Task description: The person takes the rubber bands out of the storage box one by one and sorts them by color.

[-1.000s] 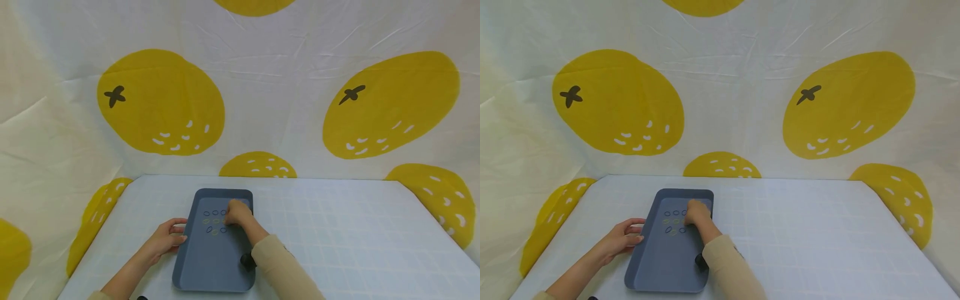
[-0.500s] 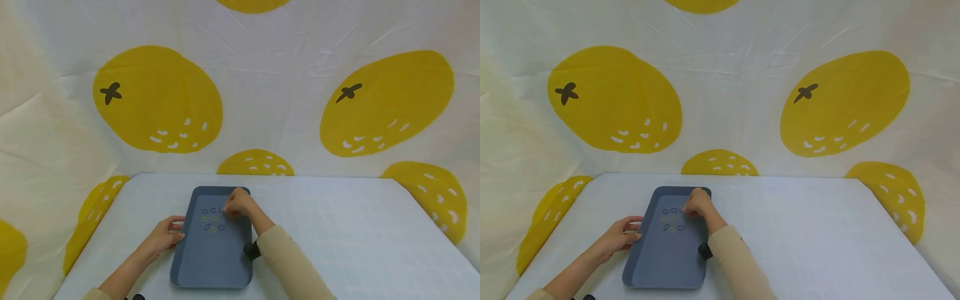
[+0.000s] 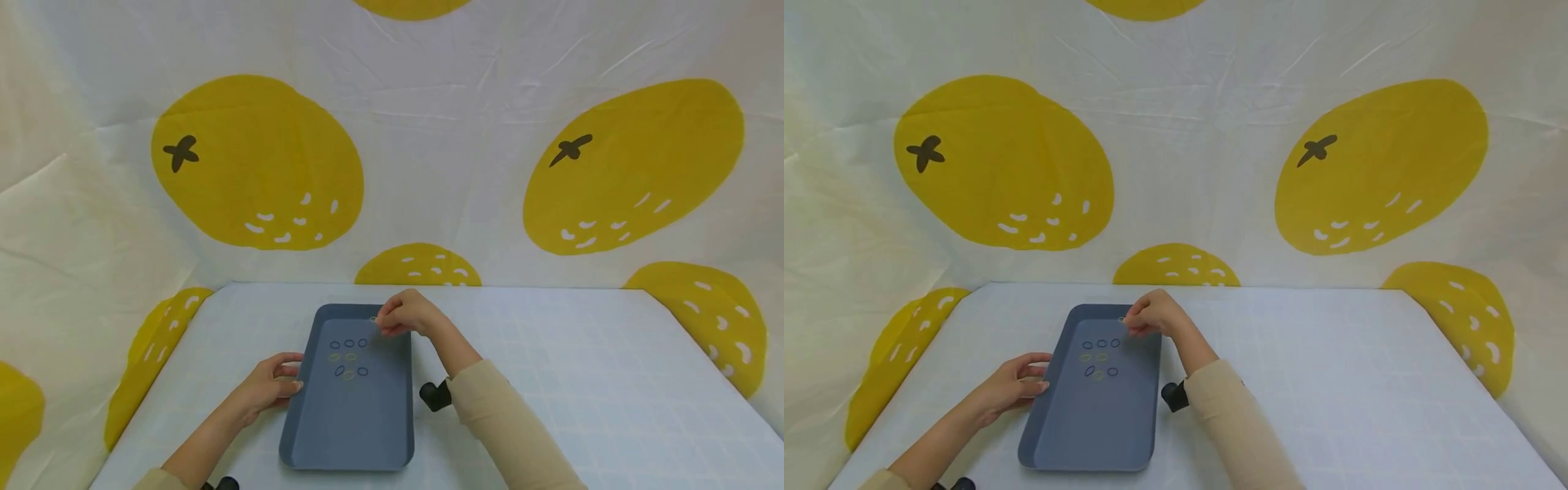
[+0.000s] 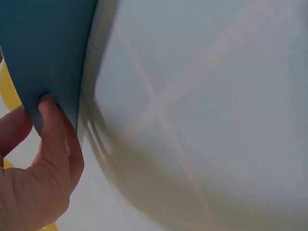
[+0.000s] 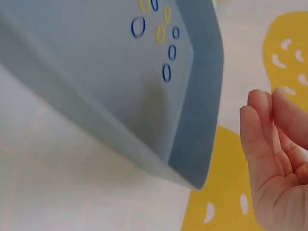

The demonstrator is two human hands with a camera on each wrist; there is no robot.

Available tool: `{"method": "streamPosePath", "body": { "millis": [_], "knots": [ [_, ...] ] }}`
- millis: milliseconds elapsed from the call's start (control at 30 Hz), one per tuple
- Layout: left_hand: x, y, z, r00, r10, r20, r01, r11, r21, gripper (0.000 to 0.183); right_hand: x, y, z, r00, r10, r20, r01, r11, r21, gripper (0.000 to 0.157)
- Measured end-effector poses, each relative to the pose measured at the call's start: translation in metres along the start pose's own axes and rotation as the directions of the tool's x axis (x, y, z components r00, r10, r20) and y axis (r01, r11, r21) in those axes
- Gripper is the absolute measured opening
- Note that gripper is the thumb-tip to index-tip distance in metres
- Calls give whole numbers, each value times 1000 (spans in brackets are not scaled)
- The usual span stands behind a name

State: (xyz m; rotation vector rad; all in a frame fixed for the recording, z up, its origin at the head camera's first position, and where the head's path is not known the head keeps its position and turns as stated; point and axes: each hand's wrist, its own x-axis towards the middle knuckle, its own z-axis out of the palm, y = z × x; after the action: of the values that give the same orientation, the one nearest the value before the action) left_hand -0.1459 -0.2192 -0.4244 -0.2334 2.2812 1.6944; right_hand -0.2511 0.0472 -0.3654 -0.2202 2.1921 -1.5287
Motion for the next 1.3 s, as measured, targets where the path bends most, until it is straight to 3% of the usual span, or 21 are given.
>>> {"method": "streamPosePath", "body": {
  "millis": [367, 700, 1300],
  "knots": [
    [0, 2, 0, 1000, -4, -12, 4, 1000, 12, 55, -12, -2, -23, 1000, 5, -6, -5, 1000, -1, 13],
    [-3, 5, 2, 999, 2, -44, 2, 997, 81, 53, -22, 6, -45, 1000, 7, 1, -7, 1000, 30, 19],
    [-2, 3, 3, 1000, 24, -20, -23, 998, 53, 54, -44, 52, -63, 998, 41, 40, -42, 999, 15, 19]
  ]
}}
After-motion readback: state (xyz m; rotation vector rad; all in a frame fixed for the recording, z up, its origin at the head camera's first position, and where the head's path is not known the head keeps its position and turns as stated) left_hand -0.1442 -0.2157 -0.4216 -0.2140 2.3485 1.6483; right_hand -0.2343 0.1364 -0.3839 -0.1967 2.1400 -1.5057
